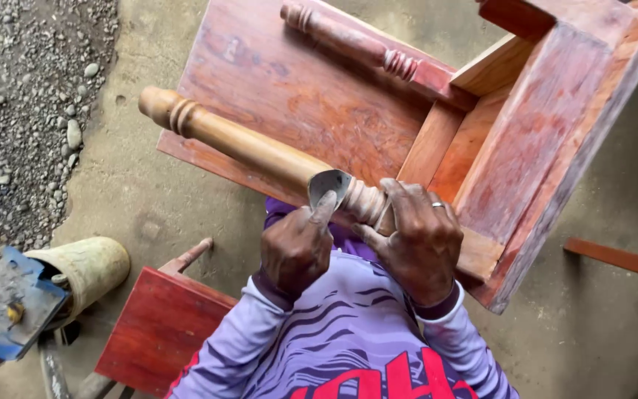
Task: Scraping and smoothing a turned wooden furniture leg using a metal scraper tool.
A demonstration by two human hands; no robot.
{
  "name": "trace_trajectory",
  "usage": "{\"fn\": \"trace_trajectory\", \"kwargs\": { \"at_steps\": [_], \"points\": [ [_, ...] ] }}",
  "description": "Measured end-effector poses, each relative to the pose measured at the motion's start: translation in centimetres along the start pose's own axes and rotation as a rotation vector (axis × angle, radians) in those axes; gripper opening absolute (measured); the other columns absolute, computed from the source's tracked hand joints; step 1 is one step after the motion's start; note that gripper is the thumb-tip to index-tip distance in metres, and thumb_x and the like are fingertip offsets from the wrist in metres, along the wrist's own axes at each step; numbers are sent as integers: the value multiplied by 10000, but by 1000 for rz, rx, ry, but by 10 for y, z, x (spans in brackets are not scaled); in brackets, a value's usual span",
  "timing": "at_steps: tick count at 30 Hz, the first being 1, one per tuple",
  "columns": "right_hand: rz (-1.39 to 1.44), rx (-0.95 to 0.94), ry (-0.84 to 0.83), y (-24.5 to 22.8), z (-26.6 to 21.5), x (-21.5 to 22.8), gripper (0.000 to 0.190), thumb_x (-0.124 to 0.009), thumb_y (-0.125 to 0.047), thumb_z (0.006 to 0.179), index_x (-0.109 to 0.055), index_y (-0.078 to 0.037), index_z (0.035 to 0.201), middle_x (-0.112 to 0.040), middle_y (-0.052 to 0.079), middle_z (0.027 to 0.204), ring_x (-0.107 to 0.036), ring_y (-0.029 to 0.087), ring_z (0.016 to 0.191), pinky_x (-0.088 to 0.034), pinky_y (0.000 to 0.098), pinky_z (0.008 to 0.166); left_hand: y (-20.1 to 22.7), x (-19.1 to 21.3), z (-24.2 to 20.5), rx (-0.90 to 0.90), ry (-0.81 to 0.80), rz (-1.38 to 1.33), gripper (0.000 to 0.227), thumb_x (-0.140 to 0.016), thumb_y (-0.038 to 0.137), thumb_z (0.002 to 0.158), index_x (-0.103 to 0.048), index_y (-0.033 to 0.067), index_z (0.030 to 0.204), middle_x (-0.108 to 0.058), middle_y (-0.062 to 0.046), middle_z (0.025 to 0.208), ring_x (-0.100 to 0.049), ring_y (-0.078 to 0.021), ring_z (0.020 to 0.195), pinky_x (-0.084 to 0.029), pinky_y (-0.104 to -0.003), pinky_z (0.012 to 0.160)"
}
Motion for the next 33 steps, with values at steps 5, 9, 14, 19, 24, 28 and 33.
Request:
{"fn": "trace_trajectory", "kwargs": {
  "at_steps": [5, 9, 14, 19, 24, 28, 33],
  "points": [
    [12, 28, -16, -5, -2, -1, 727, -917, -442, 633, -679, -41, 1190, -704, 125, 1049, -680, 331, 926, -507, 471, 777, -5, -3, -4, 3, 71, -94, 513, -652, 28, 879, -603, 35, 1390, -621, -137, 888, -640, -321, 750, -552, -430, 703],
    [-29, 13, 2, 1, -3, -5, 744, -913, -401, 601, -682, -53, 1217, -699, 120, 1032, -683, 325, 932, -525, 458, 809, -11, -6, -13, -18, 140, -106, 524, -628, 11, 876, -609, 47, 1399, -636, -134, 930, -653, -304, 788, -566, -421, 733],
    [-25, 57, 19, -4, -7, -2, 716, -923, -437, 649, -678, -54, 1203, -697, 118, 1054, -685, 317, 944, -513, 464, 794, -9, -11, -11, -12, 101, -60, 511, -677, 37, 875, -609, 14, 1380, -587, -137, 862, -617, -321, 748, -537, -439, 687],
    [-37, 40, 10, -2, -8, -7, 633, -933, -414, 700, -696, -92, 1191, -683, 96, 1002, -679, 307, 902, -515, 459, 777, -10, -12, -21, -15, 139, -58, 493, -654, 17, 893, -627, 35, 1385, -583, -122, 834, -609, -301, 709, -536, -434, 670],
    [-108, 40, 55, -3, -9, -4, 609, -880, -430, 657, -729, -147, 1175, -685, 71, 1009, -688, 281, 899, -525, 443, 792, -13, -10, -21, -43, 155, -94, 518, -656, 47, 900, -601, 28, 1414, -570, -129, 838, -609, -312, 720, -549, -440, 686],
    [-89, 4, 46, -4, -4, -5, 628, -930, -515, 684, -741, -128, 1142, -681, 94, 982, -673, 293, 847, -499, 456, 726, -6, -2, -8, -107, 184, -91, 526, -646, 51, 900, -578, 34, 1421, -626, -140, 935, -623, -307, 756, -549, -432, 699],
    [-136, -15, 53, -8, -5, -5, 656, -954, -419, 578, -739, -146, 1134, -678, 74, 974, -673, 276, 872, -508, 452, 757, -17, -13, -20, -105, 145, -66, 504, -664, 47, 890, -624, 11, 1391, -544, -100, 781, -601, -272, 671, -528, -423, 619]
  ]
}}
Point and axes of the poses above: each hand's wrist, its own z-axis towards the middle knuckle, its own x-axis out of the back of the hand, y = z × x, the point moved 10 cm from there along z, towards the middle knuckle
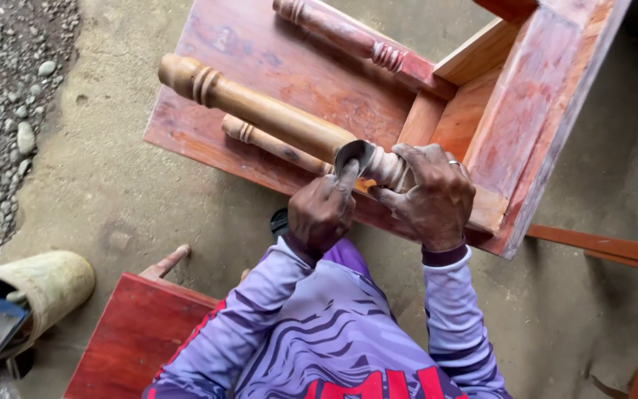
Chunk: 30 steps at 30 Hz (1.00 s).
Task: Scraping and smoothing a turned wooden furniture leg using a metal scraper tool.
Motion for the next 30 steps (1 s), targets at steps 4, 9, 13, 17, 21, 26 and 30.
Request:
{"fn": "trace_trajectory", "kwargs": {
  "at_steps": [4, 9, 13, 17, 21, 26, 30],
  "points": [
    [-23, 23, 8, 1, -6, -3, 650, -950, -407, 585, -742, -156, 1147, -675, 70, 987, -672, 279, 893, -505, 452, 755, 11, 5, 11, -98, 39, -29, 449, -660, 69, 943, -596, 25, 1385, -579, -106, 856, -609, -272, 710, -535, -412, 642],
    [-12, -20, 7, 0, -2, -2, 663, -958, -414, 544, -741, -159, 1116, -663, 69, 945, -658, 281, 863, -511, 462, 764, 0, 3, 1, -47, 30, -69, 472, -649, 71, 926, -613, 21, 1394, -573, -96, 818, -601, -260, 692, -528, -420, 641],
    [17, 22, 5, 0, -7, -4, 651, -952, -397, 586, -733, -155, 1149, -682, 65, 1016, -668, 281, 919, -507, 454, 773, 9, 3, 8, -49, 33, -52, 437, -647, 64, 940, -600, 10, 1370, -585, -113, 851, -595, -295, 711, -513, -434, 649],
    [6, 4, 13, 2, 1, -3, 639, -953, -396, 566, -743, -149, 1116, -667, 78, 952, -661, 285, 869, -509, 460, 754, 1, 4, 5, -19, 74, -41, 466, -637, 68, 924, -604, 36, 1388, -571, -104, 863, -607, -285, 753, -527, -428, 685],
    [4, 27, 16, -1, -2, -1, 610, -964, -432, 616, -744, -151, 1111, -675, 73, 962, -664, 280, 865, -508, 449, 737, 7, 5, 17, -35, 25, -47, 464, -664, 82, 915, -600, 16, 1369, -556, -109, 857, -603, -288, 760, -518, -431, 677],
    [-7, -4, 15, 1, 0, -3, 666, -950, -448, 557, -746, -149, 1117, -663, 76, 932, -661, 278, 834, -508, 450, 738, 1, 1, -5, -25, 28, -24, 477, -671, 67, 895, -620, 29, 1368, -555, -109, 820, -599, -286, 727, -519, -429, 654],
    [-14, -20, 2, 1, -1, -2, 679, -961, -469, 560, -748, -147, 1119, -664, 80, 942, -657, 283, 825, -494, 455, 720, 3, 0, 3, -28, 42, -30, 475, -671, 62, 947, -577, 26, 1411, -584, -101, 876, -616, -265, 760, -532, -414, 678]
  ]
}}
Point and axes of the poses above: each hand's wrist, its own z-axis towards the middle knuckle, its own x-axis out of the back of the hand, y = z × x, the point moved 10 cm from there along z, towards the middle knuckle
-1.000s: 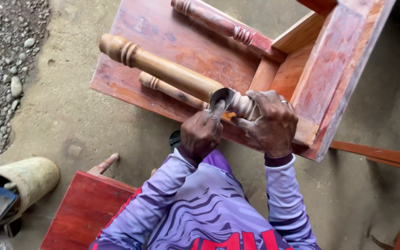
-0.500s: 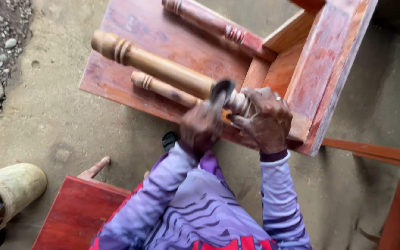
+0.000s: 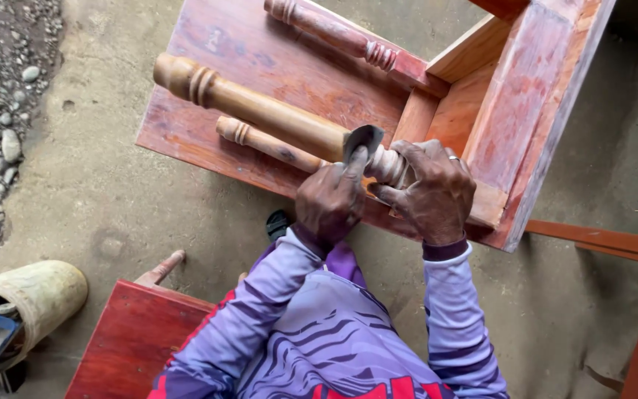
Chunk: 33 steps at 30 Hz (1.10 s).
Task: Scraping and smoothing a turned wooden furniture leg using a metal scraper tool.
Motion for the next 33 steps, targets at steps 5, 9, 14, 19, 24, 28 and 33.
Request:
{"fn": "trace_trajectory", "kwargs": {
  "at_steps": [5, 9, 14, 19, 24, 28, 33],
  "points": [
    [15, 20, 25, 3, 0, -2, 649, -943, -413, 567, -742, -162, 1130, -667, 62, 964, -663, 273, 856, -506, 448, 749, -1, -1, -12, 3, -3, 1, 523, -664, 58, 900, -596, 7, 1416, -562, -101, 835, -612, -277, 738, -531, -420, 669],
    [-12, 25, 8, 2, -3, -2, 636, -953, -407, 591, -746, -169, 1143, -669, 63, 980, -664, 276, 883, -504, 448, 754, 6, 5, 12, -6, -39, 17, 466, -672, 70, 932, -599, 33, 1390, -560, -105, 875, -615, -280, 777, -530, -408, 702],
    [14, 2, 19, 0, -1, 0, 652, -953, -411, 567, -743, -158, 1131, -663, 71, 958, -659, 281, 868, -508, 454, 757, -3, 2, -4, -8, -30, 6, 472, -661, 45, 896, -638, 23, 1367, -533, -100, 789, -590, -270, 693, -513, -411, 638],
    [5, 19, 16, 0, -1, -1, 645, -962, -407, 587, -748, -152, 1139, -669, 75, 977, -663, 287, 888, -499, 458, 745, 1, 2, 4, -1, -69, 16, 422, -683, 58, 947, -642, 27, 1366, -535, -98, 802, -598, -266, 704, -517, -416, 646],
    [1, 12, 3, 3, -4, -3, 622, -952, -374, 583, -746, -145, 1123, -667, 71, 974, -661, 289, 890, -504, 461, 757, -3, 2, -18, 17, 28, -40, 442, -661, 40, 922, -632, 39, 1363, -578, -120, 859, -599, -305, 724, -534, -430, 673],
    [-7, 8, 11, 0, -1, -1, 656, -980, -460, 597, -749, -144, 1123, -660, 82, 960, -656, 291, 867, -491, 467, 728, 1, 7, -2, 0, 31, -62, 483, -678, 64, 897, -625, 11, 1375, -579, -117, 848, -620, -307, 730, -532, -440, 664],
    [-3, 3, 7, 3, -2, -4, 634, -952, -389, 571, -745, -154, 1123, -661, 69, 964, -663, 283, 884, -500, 455, 744, -6, 3, -10, 26, 54, -83, 432, -670, 21, 902, -655, 42, 1333, -587, -123, 833, -618, -314, 712, -546, -444, 670]
  ]
}}
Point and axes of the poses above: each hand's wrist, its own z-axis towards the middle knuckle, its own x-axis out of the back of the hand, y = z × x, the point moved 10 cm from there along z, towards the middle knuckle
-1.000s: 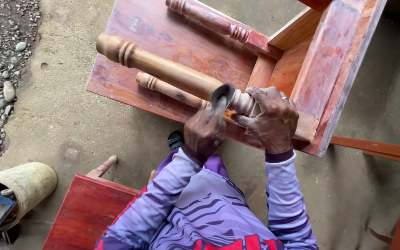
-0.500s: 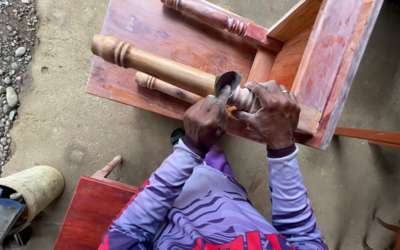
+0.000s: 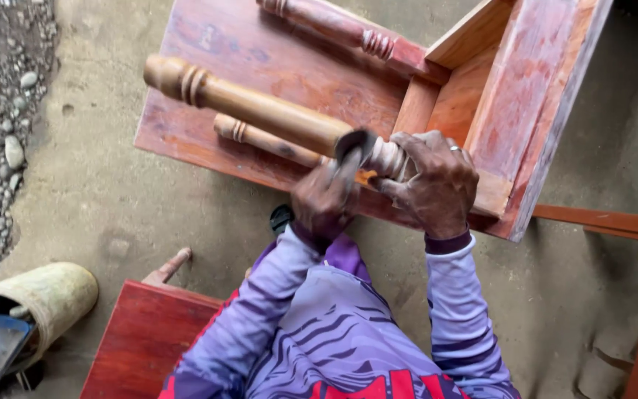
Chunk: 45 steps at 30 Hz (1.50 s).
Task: Scraping and smoothing a turned wooden furniture leg using a metal scraper tool.
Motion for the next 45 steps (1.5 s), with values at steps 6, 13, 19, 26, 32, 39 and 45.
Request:
{"fn": "trace_trajectory", "kwargs": {
  "at_steps": [6, 13, 19, 26, 32, 39, 45],
  "points": [
    [0, 33, 27, -1, -5, 1, 653, -928, -353, 537, -753, -162, 1136, -675, 63, 978, -663, 283, 886, -519, 450, 774, 9, 16, 5, -78, 116, -63, 409, -610, 16, 976, -584, 43, 1384, -644, -235, 1074, -671, -379, 928, -582, -459, 842],
    [3, 3, -5, -5, 4, 4, 626, -962, -396, 568, -752, -158, 1108, -655, 76, 940, -661, 288, 861, -501, 462, 745, -11, 2, -12, 32, -19, -84, 429, -690, 46, 885, -667, -19, 1308, -590, -155, 809, -623, -353, 706, -522, -477, 657],
    [5, -9, 9, -2, 4, 4, 638, -967, -403, 562, -755, -161, 1113, -659, 68, 938, -660, 282, 846, -498, 463, 740, -82, -24, -104, 667, -177, -412, 319, -610, 84, 992, -733, 28, 1281, -689, -85, 800, -650, -160, 679, -557, -356, 643],
    [12, 3, 19, -4, 4, 7, 625, -964, -401, 575, -756, -156, 1110, -659, 63, 942, -658, 273, 846, -504, 453, 738, -48, -41, -94, 1368, 43, -1406, 343, -622, 140, 969, -651, -39, 1261, -694, -65, 858, -655, -135, 682, -561, -294, 603],
    [5, 0, 8, -3, 2, 5, 626, -948, -399, 585, -754, -153, 1127, -664, 60, 951, -660, 274, 860, -503, 451, 743, -35, -54, -77, 1362, 123, -1561, 333, -633, 142, 1003, -618, 13, 1310, -699, -49, 994, -707, -159, 846, -587, -325, 699],
    [10, 5, 21, -1, 1, 5, 605, -944, -368, 593, -748, -149, 1122, -666, 55, 959, -662, 271, 869, -507, 441, 756, -26, -49, -66, 1479, 277, -1554, 316, -548, 249, 1038, -636, 30, 1248, -727, -85, 1021, -726, -218, 885, -600, -365, 724],
    [38, -9, -6, -3, 6, 9, 659, -951, -401, 564, -742, -137, 1130, -661, 64, 945, -654, 281, 849, -495, 457, 733, -41, -59, -91, 1599, 315, -1532, 296, -603, 304, 1042, -716, 58, 1164, -680, -22, 884, -673, -151, 759, -579, -332, 663]
  ]
}}
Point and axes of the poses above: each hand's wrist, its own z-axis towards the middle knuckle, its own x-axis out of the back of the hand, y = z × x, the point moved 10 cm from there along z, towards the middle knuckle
